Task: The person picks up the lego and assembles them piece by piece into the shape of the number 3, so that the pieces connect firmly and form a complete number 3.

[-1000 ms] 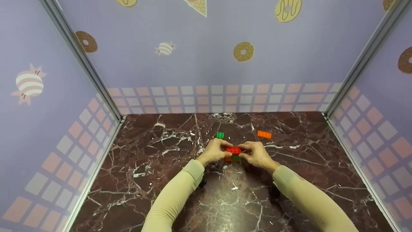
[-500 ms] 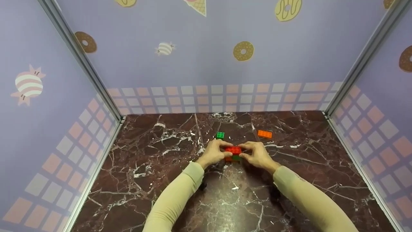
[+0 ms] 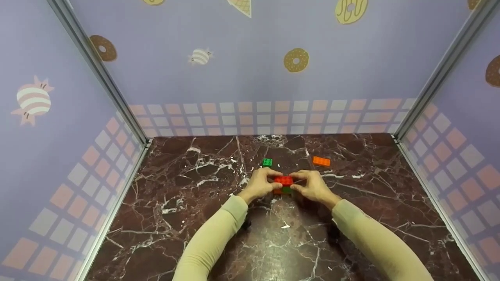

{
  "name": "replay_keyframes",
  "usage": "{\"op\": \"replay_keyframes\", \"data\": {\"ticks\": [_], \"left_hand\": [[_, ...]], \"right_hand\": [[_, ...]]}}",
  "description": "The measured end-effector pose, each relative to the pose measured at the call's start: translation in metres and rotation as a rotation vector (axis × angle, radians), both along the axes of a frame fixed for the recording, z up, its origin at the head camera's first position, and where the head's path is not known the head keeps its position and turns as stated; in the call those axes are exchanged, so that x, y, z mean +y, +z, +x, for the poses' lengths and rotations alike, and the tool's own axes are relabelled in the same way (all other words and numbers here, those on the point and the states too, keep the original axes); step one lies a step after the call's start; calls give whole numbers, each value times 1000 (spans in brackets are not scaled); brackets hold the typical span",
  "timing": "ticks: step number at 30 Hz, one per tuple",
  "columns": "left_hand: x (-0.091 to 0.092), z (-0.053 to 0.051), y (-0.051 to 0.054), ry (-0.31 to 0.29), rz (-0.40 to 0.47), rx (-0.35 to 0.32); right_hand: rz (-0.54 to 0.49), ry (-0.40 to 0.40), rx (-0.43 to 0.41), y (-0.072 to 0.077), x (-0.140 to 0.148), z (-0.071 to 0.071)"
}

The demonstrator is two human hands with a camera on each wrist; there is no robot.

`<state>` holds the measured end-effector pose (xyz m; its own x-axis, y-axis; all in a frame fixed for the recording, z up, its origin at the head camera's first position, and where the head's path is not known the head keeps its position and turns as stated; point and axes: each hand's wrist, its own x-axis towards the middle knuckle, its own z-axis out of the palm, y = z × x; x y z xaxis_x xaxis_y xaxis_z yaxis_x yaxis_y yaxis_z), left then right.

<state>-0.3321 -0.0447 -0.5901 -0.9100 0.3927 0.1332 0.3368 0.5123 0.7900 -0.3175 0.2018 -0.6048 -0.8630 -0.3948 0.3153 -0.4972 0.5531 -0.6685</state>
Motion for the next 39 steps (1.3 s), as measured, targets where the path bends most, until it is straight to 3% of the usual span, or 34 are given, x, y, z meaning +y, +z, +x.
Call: {"op": "replay_keyframes", "data": {"ticks": [8,16,27,33,39], "left_hand": [[-1,0,4,-15,-32,-13],[-7,-5,8,-27,-11,-20],[-19,-16,15,65,-10,79],[-22,-22,15,137,13,96],[-25,-31,9,187,-27,129]], "right_hand": [[-47,4,-81,1,2,-3],[0,14,-27,1,1,-4],[-14,22,-30,4,1,-2],[-13,21,-21,3,2,-2],[-9,14,-15,3,1,-2]]}}
